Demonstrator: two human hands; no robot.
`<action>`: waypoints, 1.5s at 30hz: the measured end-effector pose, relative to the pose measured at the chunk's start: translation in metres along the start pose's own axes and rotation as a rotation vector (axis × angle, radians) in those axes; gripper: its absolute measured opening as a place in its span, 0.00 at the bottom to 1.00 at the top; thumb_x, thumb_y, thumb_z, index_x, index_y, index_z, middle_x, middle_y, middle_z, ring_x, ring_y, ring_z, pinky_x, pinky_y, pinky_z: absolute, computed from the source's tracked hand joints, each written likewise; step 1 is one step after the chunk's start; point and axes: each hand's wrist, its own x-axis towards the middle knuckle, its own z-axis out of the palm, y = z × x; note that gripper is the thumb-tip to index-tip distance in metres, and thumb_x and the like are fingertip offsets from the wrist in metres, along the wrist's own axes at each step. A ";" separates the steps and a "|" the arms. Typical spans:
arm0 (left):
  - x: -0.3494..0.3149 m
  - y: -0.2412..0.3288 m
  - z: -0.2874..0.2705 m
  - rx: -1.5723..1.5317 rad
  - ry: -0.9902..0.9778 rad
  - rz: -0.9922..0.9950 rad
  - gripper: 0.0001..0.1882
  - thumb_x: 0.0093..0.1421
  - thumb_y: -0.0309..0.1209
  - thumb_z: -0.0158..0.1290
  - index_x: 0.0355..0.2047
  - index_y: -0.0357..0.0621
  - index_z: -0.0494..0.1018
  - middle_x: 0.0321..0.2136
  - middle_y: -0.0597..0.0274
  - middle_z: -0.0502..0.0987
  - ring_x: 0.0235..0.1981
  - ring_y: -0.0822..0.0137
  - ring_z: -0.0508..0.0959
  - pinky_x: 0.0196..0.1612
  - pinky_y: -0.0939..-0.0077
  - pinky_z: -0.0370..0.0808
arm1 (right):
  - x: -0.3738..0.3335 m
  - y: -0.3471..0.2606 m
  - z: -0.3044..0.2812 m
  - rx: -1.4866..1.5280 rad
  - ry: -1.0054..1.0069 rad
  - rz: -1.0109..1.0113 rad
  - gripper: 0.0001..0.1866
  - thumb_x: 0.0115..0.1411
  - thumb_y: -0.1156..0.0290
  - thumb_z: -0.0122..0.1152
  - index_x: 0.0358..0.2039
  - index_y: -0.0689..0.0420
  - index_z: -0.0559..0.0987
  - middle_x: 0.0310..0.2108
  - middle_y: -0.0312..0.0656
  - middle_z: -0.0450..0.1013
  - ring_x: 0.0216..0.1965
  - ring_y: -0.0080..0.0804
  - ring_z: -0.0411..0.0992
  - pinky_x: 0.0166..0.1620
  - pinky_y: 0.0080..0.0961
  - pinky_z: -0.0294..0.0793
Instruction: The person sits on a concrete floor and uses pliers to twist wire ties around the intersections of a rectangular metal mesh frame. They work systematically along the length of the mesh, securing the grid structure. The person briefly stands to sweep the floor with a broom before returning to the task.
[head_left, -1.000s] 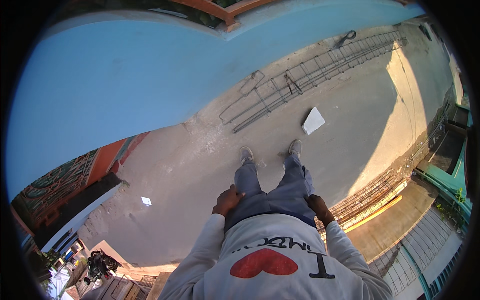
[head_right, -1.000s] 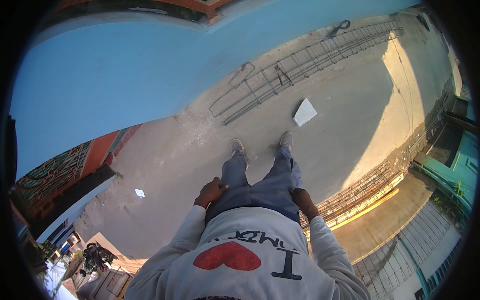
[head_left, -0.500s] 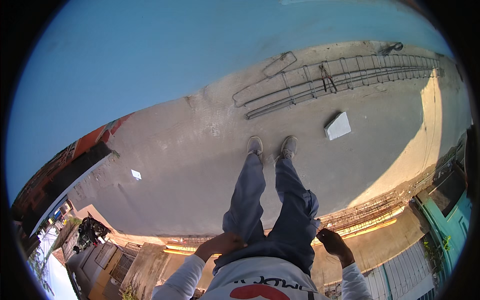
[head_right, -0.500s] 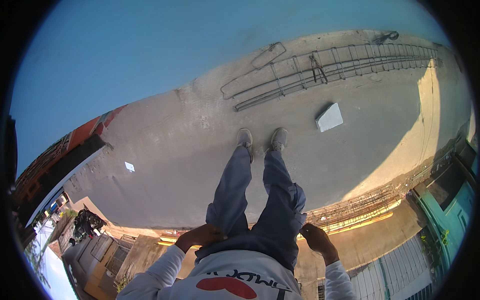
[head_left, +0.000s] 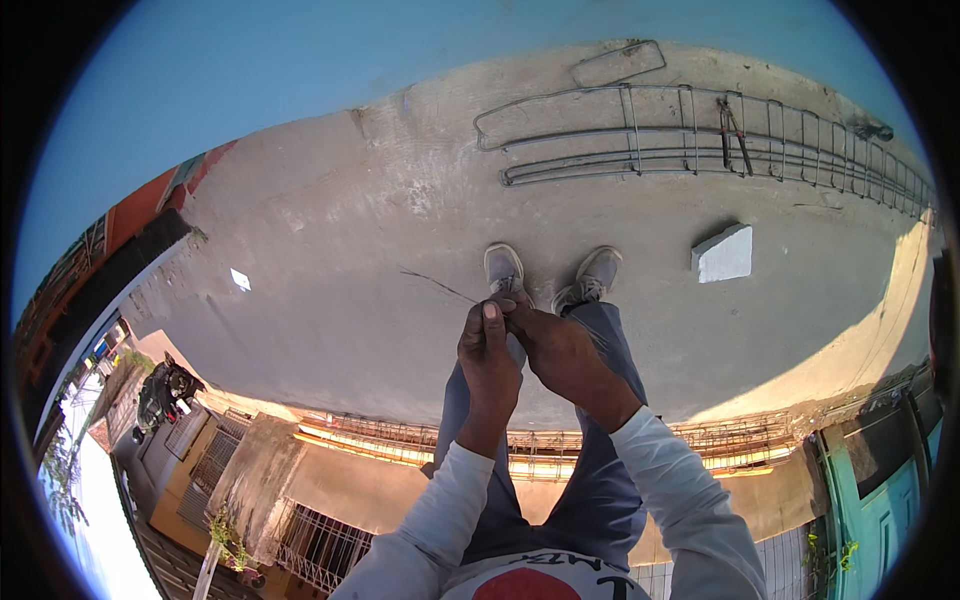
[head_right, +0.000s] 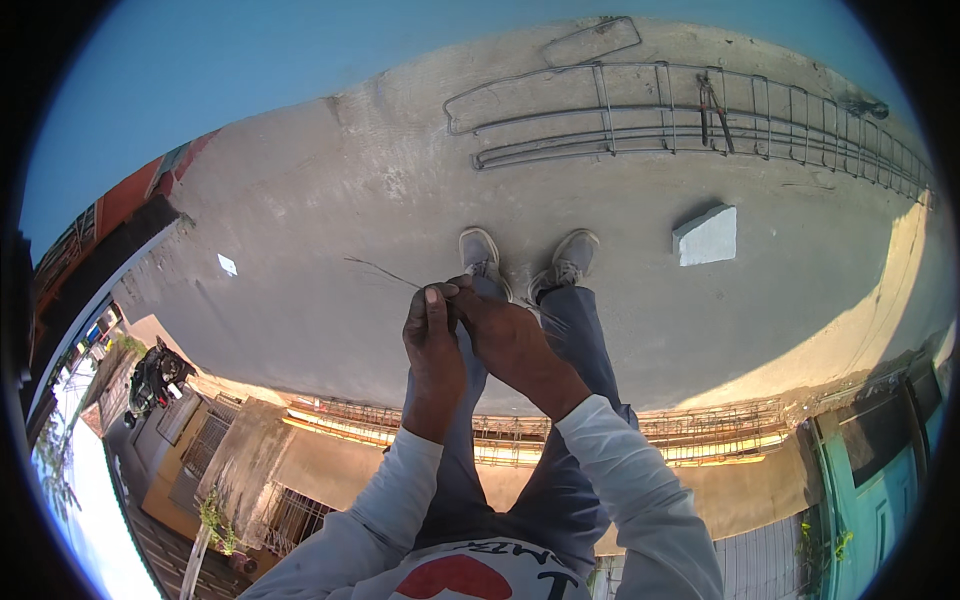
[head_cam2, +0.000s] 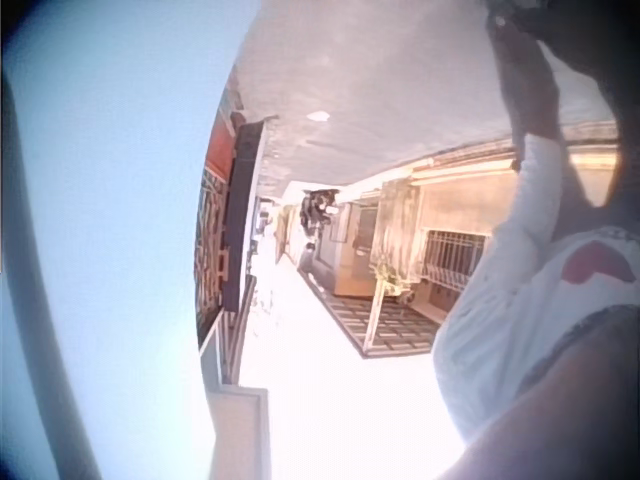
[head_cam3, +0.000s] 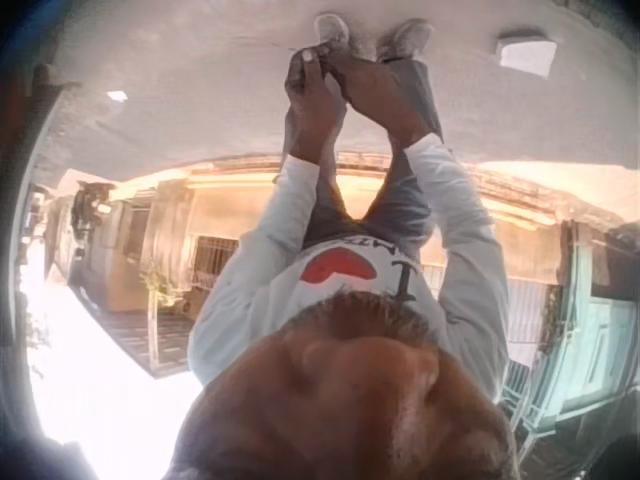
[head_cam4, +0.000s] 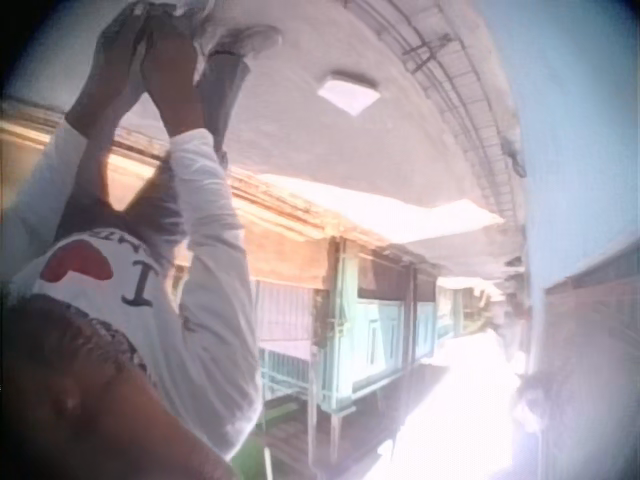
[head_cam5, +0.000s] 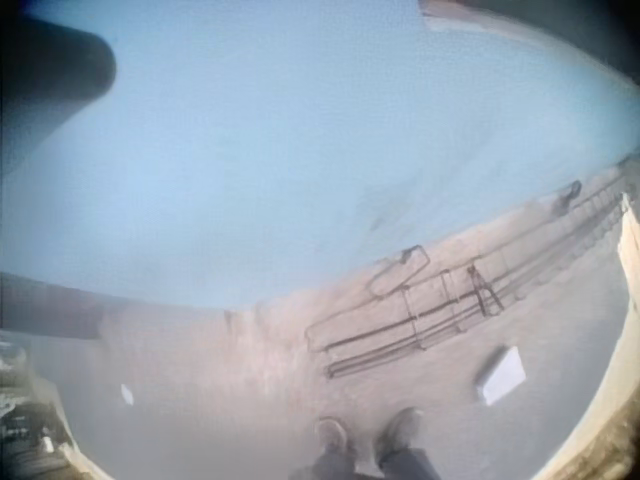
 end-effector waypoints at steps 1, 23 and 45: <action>0.019 -0.005 0.002 -0.036 0.022 0.030 0.15 0.74 0.39 0.45 0.43 0.39 0.74 0.40 0.59 0.80 0.42 0.67 0.78 0.51 0.69 0.74 | 0.012 0.012 0.010 0.051 -0.002 0.031 0.16 0.64 0.72 0.60 0.53 0.58 0.77 0.34 0.51 0.79 0.35 0.51 0.79 0.38 0.39 0.78; 0.231 0.002 -0.071 0.730 -0.007 0.274 0.13 0.69 0.35 0.55 0.42 0.37 0.81 0.27 0.70 0.74 0.28 0.78 0.65 0.33 0.82 0.66 | 0.361 0.300 -0.098 -0.466 0.608 0.191 0.14 0.66 0.61 0.58 0.35 0.61 0.81 0.35 0.58 0.78 0.41 0.59 0.76 0.44 0.45 0.74; 0.354 0.038 -0.070 1.158 -0.118 0.478 0.19 0.67 0.43 0.55 0.43 0.37 0.81 0.34 0.45 0.82 0.35 0.51 0.81 0.43 0.60 0.75 | 0.460 0.312 -0.096 0.588 0.827 0.147 0.16 0.57 0.80 0.58 0.46 0.61 0.70 0.32 0.48 0.73 0.30 0.39 0.75 0.31 0.35 0.78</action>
